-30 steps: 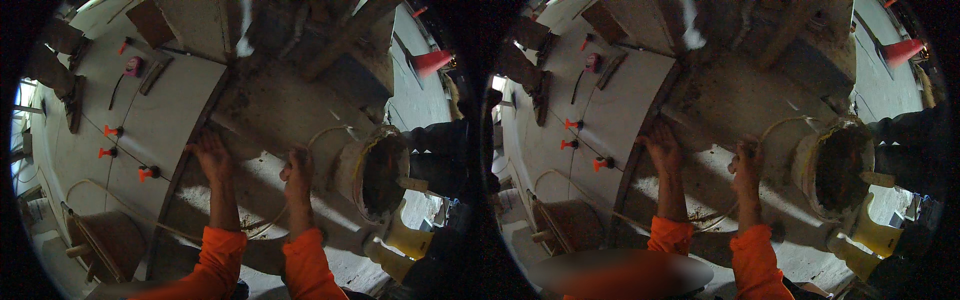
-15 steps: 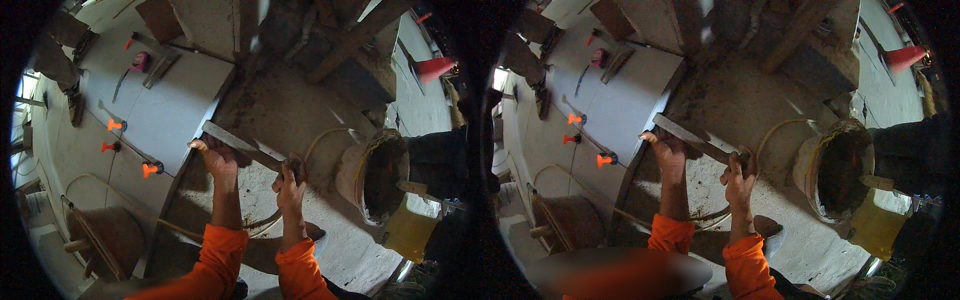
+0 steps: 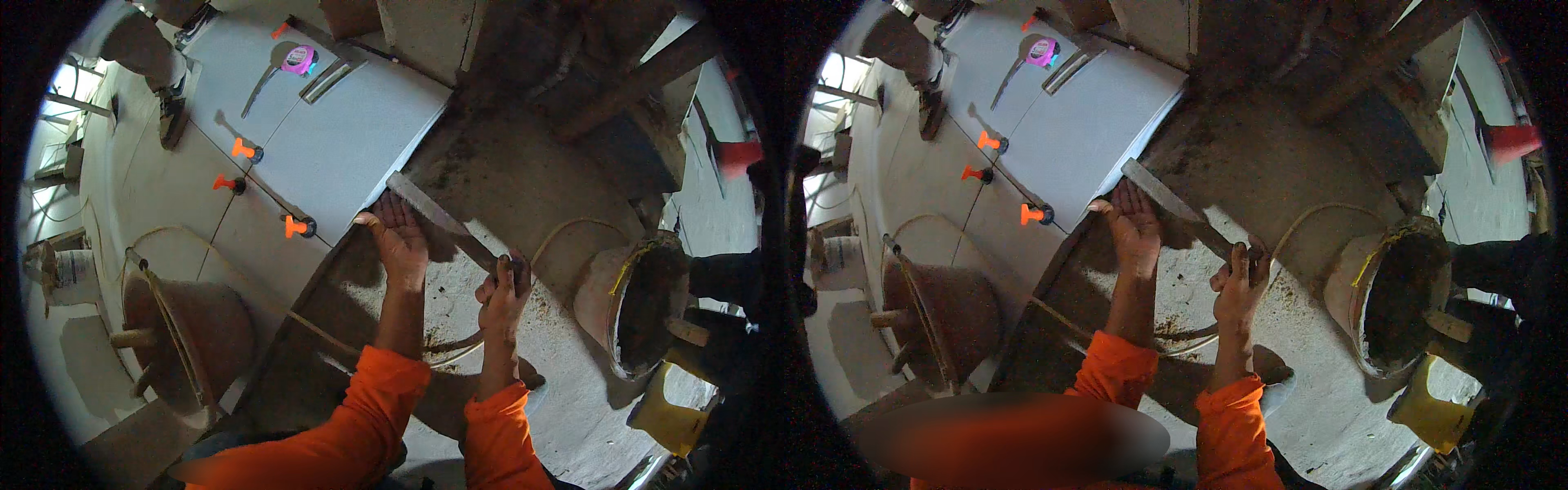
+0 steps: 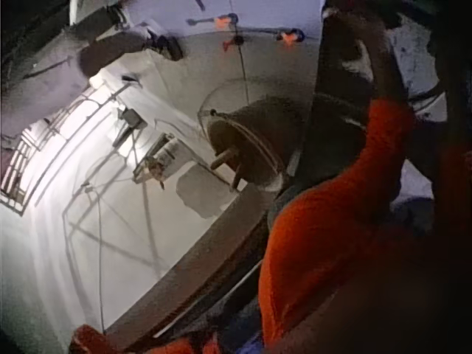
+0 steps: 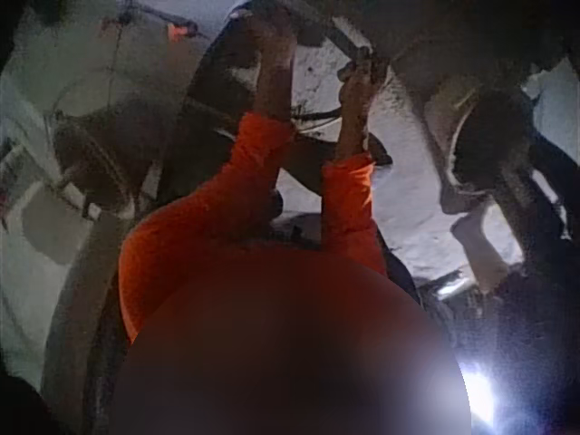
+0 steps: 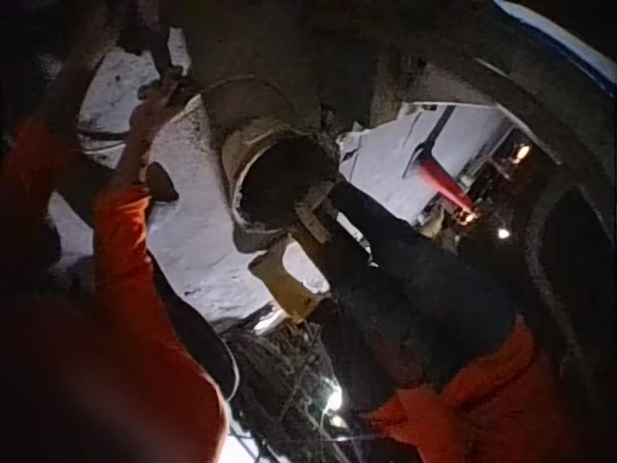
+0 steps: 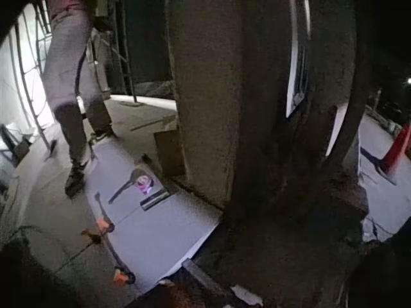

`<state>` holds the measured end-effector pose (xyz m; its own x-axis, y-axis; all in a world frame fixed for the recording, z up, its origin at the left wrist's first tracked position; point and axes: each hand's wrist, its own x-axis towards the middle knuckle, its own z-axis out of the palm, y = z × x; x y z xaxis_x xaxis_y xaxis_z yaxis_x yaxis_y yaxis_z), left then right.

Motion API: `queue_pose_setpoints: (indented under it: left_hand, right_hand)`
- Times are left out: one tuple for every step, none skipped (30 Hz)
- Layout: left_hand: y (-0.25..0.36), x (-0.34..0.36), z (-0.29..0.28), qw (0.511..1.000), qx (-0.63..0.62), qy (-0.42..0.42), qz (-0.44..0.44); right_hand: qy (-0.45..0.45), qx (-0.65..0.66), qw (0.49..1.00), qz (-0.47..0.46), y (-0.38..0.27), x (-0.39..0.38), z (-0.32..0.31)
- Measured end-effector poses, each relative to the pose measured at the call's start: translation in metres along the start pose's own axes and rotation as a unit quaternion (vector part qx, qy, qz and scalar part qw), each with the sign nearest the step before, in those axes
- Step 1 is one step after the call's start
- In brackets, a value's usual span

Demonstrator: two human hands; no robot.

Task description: The person kneels on the floor and uses a trowel to spread adhesive along the edge of a large floor tile. They then use a small metal tool to scrape and smooth the adhesive in the joint between tiles.

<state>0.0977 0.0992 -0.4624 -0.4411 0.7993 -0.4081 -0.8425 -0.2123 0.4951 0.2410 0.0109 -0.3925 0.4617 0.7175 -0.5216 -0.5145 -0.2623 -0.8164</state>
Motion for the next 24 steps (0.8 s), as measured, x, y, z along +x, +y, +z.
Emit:
queue_pose_setpoints:
  left_hand:
    - [0.001,0.0,-0.001,1.0,-0.006,-0.001,-0.007]
    - [0.002,0.0,-0.002,1.0,-0.013,0.012,-0.018]
    - [0.003,0.001,-0.001,1.0,-0.012,0.01,-0.023]
    - [0.003,0.001,0.0,0.999,-0.014,0.023,-0.031]
    - [0.003,0.001,0.001,0.998,-0.017,0.036,-0.039]
    - [0.004,0.001,0.002,0.998,-0.018,0.04,-0.039]
    - [0.006,0.001,0.004,0.998,-0.02,0.042,-0.039]
    - [0.007,0.001,0.005,0.997,-0.018,0.058,-0.055]
    - [0.008,-0.002,0.005,0.998,-0.022,0.004,-0.058]
    - [0.01,-0.002,0.004,0.996,-0.024,-0.037,-0.076]
    - [0.011,-0.003,0.003,0.993,-0.034,-0.068,-0.09]
    - [0.01,-0.004,0.002,0.996,-0.016,-0.042,-0.083]
    - [0.008,-0.001,0.0,0.997,-0.009,-0.006,-0.07]
    - [0.006,0.001,-0.003,0.998,0.005,0.012,-0.058]
    - [0.005,0.003,-0.008,0.998,-0.008,-0.009,-0.066]
    - [0.003,0.005,-0.015,0.996,-0.014,-0.046,-0.077]
    - [0.002,0.007,-0.022,0.991,-0.031,-0.097,-0.083]
    - [0.0,0.011,-0.029,0.987,0.132,-0.094,-0.014]
    - [-0.002,0.016,-0.035,0.952,0.28,-0.105,0.064]
    - [-0.005,0.02,-0.039,0.955,0.276,-0.081,0.067]
    - [-0.008,0.025,-0.042,0.958,0.272,-0.058,0.071]
    - [-0.01,0.028,-0.043,0.993,0.114,0.0,0.001]
    - [-0.011,0.031,-0.043,0.995,-0.062,0.029,-0.07]
    - [-0.011,0.035,-0.04,0.971,-0.147,-0.154,-0.112]
  right_hand:
    - [-0.016,0.009,1.0,-0.001,0.0,-0.001,-0.001]
    - [0.0,-0.014,1.0,0.004,-0.001,-0.002,-0.003]
    - [-0.005,-0.027,1.0,0.003,-0.002,-0.002,-0.005]
    - [-0.022,-0.03,0.999,-0.006,-0.002,-0.003,-0.007]
    - [-0.017,-0.044,0.999,0.002,-0.002,-0.004,-0.01]
    - [-0.022,-0.05,0.999,0.002,-0.002,-0.005,-0.011]
    - [0.015,-0.061,0.998,0.003,-0.001,-0.005,-0.013]
    - [-0.031,-0.057,0.998,-0.007,0.001,-0.005,-0.014]
    - [-0.034,-0.059,0.998,-0.012,0.002,-0.005,-0.014]
    - [-0.061,-0.061,0.996,-0.008,0.003,-0.004,-0.014]
    - [-0.028,-0.044,0.999,-0.001,0.004,-0.003,-0.014]
    - [-0.02,-0.029,0.999,0.016,0.004,-0.003,-0.013]
    - [-0.01,-0.011,1.0,0.023,0.004,-0.002,-0.012]
    - [0.003,-0.031,0.999,0.029,0.003,-0.002,-0.011]
    - [0.021,-0.049,0.998,0.026,0.002,-0.002,-0.01]
    - [0.041,-0.072,0.997,0.006,0.0,-0.002,-0.01]
    - [0.026,-0.062,0.997,0.027,-0.002,-0.001,-0.008]
    - [0.012,-0.056,0.998,0.028,-0.003,-0.002,-0.007]
    - [-0.021,-0.046,0.998,0.033,-0.005,-0.001,-0.006]
    - [0.007,-0.044,0.999,0.029,-0.006,-0.001,-0.006]
    - [0.014,-0.039,0.999,0.031,-0.007,0.0,-0.005]
    - [0.041,-0.037,0.998,0.023,-0.007,0.001,-0.006]
    - [0.016,-0.049,0.998,0.029,-0.007,0.002,-0.006]
    - [0.015,-0.063,0.998,0.024,-0.005,0.005,-0.007]
